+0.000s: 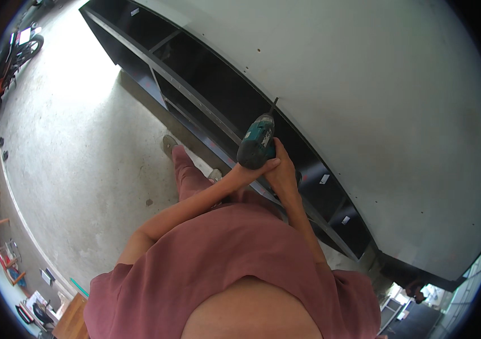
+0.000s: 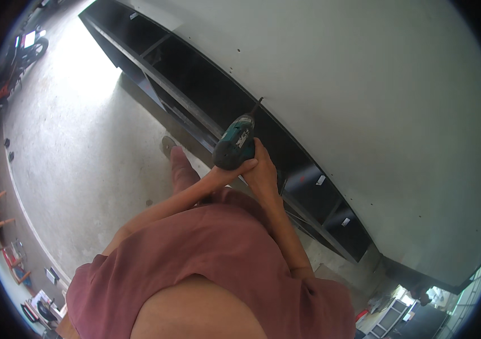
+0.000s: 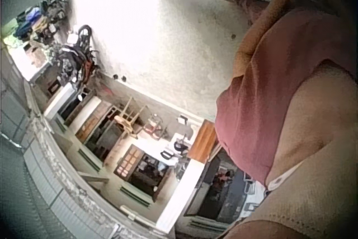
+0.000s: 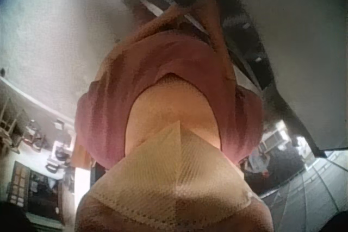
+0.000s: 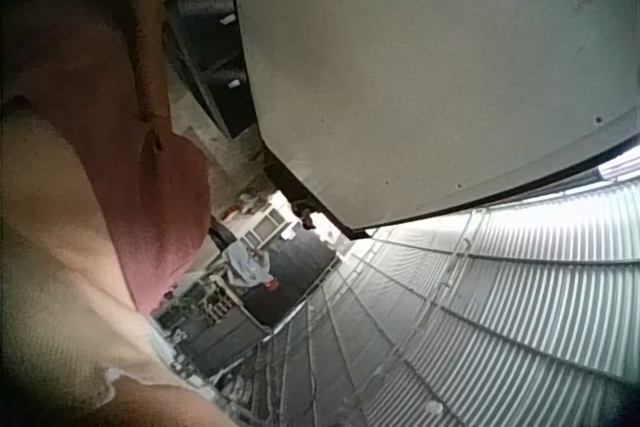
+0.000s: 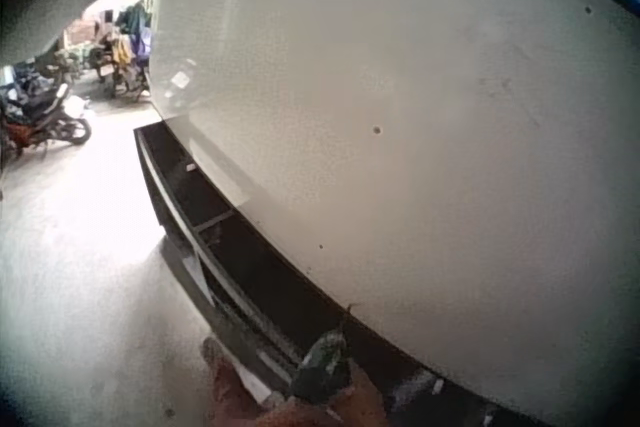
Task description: The person picks up an electric drill from a table, approaches a cabinet, and drives screws into the panel using the drill.
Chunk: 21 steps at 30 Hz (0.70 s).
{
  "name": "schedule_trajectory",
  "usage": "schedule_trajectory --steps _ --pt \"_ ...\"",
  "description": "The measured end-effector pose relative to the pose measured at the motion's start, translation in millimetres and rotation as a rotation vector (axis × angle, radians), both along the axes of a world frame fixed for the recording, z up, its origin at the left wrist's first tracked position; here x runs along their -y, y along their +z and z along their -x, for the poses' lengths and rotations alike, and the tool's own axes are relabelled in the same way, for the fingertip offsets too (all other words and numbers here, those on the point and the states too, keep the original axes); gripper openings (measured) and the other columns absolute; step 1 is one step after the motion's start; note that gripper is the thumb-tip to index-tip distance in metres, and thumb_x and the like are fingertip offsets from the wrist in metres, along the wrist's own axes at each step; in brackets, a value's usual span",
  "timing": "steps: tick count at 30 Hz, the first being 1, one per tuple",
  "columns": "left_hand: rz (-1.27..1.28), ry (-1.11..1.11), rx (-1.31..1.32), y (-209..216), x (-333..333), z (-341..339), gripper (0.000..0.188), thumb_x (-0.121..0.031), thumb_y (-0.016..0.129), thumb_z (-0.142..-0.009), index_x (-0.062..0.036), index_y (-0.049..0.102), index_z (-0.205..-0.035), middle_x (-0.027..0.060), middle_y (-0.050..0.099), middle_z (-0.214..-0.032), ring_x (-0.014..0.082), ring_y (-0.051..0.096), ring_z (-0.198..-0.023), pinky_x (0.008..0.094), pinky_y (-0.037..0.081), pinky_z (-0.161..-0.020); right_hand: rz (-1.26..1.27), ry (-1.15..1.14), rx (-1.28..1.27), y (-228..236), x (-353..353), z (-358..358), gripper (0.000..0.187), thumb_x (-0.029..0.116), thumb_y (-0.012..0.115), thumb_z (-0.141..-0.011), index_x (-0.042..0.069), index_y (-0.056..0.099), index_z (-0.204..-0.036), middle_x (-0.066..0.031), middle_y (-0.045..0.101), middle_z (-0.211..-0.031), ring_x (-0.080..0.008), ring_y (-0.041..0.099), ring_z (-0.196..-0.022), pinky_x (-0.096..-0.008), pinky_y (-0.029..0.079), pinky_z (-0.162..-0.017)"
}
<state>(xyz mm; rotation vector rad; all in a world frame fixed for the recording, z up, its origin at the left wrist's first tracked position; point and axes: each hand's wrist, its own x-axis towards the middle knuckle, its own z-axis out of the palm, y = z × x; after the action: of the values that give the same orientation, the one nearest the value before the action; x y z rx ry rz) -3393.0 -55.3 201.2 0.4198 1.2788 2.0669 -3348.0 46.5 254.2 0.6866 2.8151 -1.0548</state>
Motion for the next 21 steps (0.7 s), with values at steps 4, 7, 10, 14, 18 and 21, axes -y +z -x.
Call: schedule_trajectory --steps 4,7,10,14,18,21 --pt "0.008 -0.028 -0.024 -3 0 7 0.061 -0.028 0.070 -0.079 -0.0026 0.039 -0.124 0.0068 0.047 -0.112 0.0159 0.045 -0.105 0.0291 0.041 -0.088 -0.034 -0.010 -0.008 -12 -2 -1 0.061 0.022 0.060 -0.076 0.002 0.036 -0.129 -0.0218 0.048 -0.122 -0.0368 0.049 -0.111 -0.0400 0.041 -0.091" --pt "-0.014 -0.027 0.006 -8 0 8 0.060 -0.027 0.070 -0.078 -0.0029 0.040 -0.123 0.0065 0.048 -0.112 0.0157 0.045 -0.104 0.0289 0.041 -0.087 -0.040 -0.020 -0.009 -5 3 3 0.061 0.021 0.059 -0.077 0.001 0.036 -0.129 -0.0223 0.048 -0.122 -0.0369 0.049 -0.111 -0.0399 0.041 -0.091" --pt "-0.039 0.005 0.003 -5 5 13 0.059 -0.027 0.071 -0.078 -0.0030 0.040 -0.123 0.0063 0.048 -0.111 0.0157 0.046 -0.103 0.0285 0.041 -0.086 -0.019 -0.020 0.017 -4 5 8 0.060 0.021 0.059 -0.077 0.000 0.036 -0.129 -0.0227 0.048 -0.122 -0.0370 0.049 -0.112 -0.0398 0.041 -0.091" --pt "0.028 -0.050 0.034 16 15 22 0.058 -0.027 0.071 -0.078 -0.0031 0.041 -0.121 0.0059 0.049 -0.109 0.0154 0.046 -0.102 0.0277 0.042 -0.084 -0.008 -0.036 0.040 -3 7 11 0.061 0.022 0.059 -0.077 -0.001 0.036 -0.129 -0.0228 0.047 -0.123 -0.0367 0.049 -0.111 -0.0398 0.041 -0.091" --pt "-0.033 -0.012 0.023 1 10 19 0.058 -0.027 0.072 -0.077 -0.0029 0.042 -0.121 0.0058 0.049 -0.108 0.0156 0.047 -0.101 0.0281 0.042 -0.084 -0.026 -0.039 0.032 -9 8 9 0.061 0.021 0.059 -0.077 -0.001 0.036 -0.129 -0.0228 0.047 -0.122 -0.0367 0.049 -0.111 -0.0398 0.041 -0.091" --pt "-0.017 -0.014 -0.008 -1 8 20 0.059 -0.027 0.072 -0.077 -0.0027 0.042 -0.121 0.0062 0.049 -0.108 0.0157 0.047 -0.101 0.0284 0.042 -0.085 -0.018 -0.036 0.011 -8 7 10 0.061 0.021 0.059 -0.077 -0.001 0.036 -0.129 -0.0229 0.047 -0.123 -0.0368 0.049 -0.112 -0.0397 0.041 -0.091"
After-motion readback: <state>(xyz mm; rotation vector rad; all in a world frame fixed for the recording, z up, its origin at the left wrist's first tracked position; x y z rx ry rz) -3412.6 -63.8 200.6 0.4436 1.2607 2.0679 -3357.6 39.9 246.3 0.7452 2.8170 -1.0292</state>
